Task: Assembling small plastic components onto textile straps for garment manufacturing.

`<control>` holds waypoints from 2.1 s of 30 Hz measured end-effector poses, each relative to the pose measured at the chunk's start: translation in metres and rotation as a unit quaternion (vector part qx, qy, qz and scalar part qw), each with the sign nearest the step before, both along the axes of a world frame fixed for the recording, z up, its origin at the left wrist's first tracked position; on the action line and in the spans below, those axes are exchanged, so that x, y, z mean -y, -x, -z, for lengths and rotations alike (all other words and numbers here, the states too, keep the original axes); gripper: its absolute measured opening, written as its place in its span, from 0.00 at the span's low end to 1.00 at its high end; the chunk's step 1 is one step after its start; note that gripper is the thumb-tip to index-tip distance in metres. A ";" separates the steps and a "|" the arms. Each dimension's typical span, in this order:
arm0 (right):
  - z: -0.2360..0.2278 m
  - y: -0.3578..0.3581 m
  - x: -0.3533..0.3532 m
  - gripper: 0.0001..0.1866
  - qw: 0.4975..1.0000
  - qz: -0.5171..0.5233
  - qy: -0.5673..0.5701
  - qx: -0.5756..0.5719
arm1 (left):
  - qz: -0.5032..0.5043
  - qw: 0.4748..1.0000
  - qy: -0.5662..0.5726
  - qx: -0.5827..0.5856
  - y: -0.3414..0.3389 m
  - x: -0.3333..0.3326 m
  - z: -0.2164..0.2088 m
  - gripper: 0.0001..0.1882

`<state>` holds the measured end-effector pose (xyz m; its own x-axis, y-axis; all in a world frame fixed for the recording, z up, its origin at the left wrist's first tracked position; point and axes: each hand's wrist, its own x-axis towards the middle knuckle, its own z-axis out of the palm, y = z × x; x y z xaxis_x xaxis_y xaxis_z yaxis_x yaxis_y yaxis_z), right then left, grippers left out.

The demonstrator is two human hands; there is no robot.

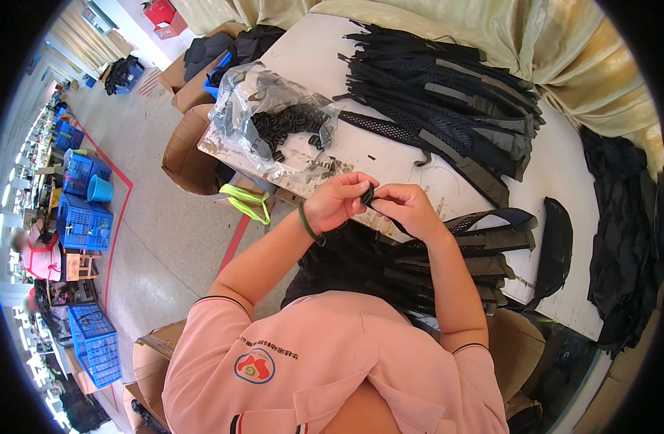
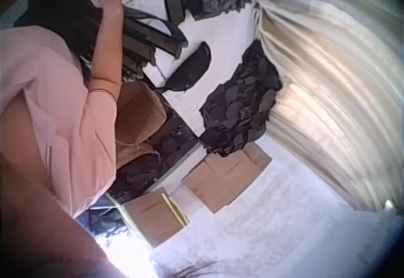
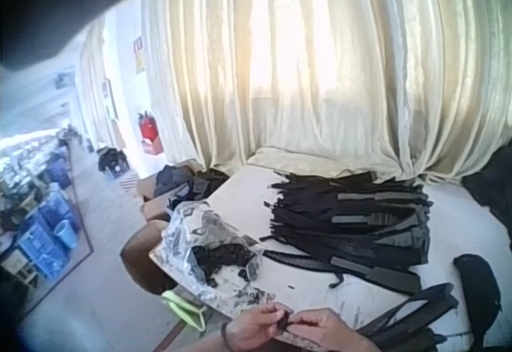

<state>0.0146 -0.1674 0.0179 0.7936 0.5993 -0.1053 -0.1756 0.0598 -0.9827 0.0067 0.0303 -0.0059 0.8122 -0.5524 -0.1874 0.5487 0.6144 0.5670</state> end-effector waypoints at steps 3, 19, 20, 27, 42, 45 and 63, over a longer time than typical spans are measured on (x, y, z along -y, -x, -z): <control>-0.004 0.003 -0.001 0.06 0.995 0.010 0.072 0.068 | -0.002 0.998 -0.066 0.010 0.000 -0.001 -0.002 0.08; -0.010 0.008 0.002 0.06 0.984 -0.002 0.108 0.140 | 0.038 0.999 -0.025 0.019 0.000 0.002 0.000 0.08; -0.011 0.010 0.001 0.06 0.984 -0.002 0.108 0.140 | 0.029 0.999 -0.045 0.007 0.000 0.003 0.000 0.08; -0.001 0.026 -0.019 0.03 0.954 0.182 0.054 0.231 | -0.007 0.998 0.060 -0.017 0.002 0.009 0.008 0.09; -0.016 0.020 -0.008 0.09 0.858 0.222 0.147 0.440 | -0.057 0.995 -0.073 0.036 0.011 0.020 -0.011 0.05; -0.014 0.025 -0.008 0.09 0.910 0.216 0.071 0.346 | -0.142 0.961 -0.202 0.126 0.012 0.031 -0.022 0.05; -0.013 0.022 0.001 0.15 0.969 0.225 -0.068 -0.078 | -0.143 0.879 -0.323 0.321 0.018 0.030 -0.024 0.08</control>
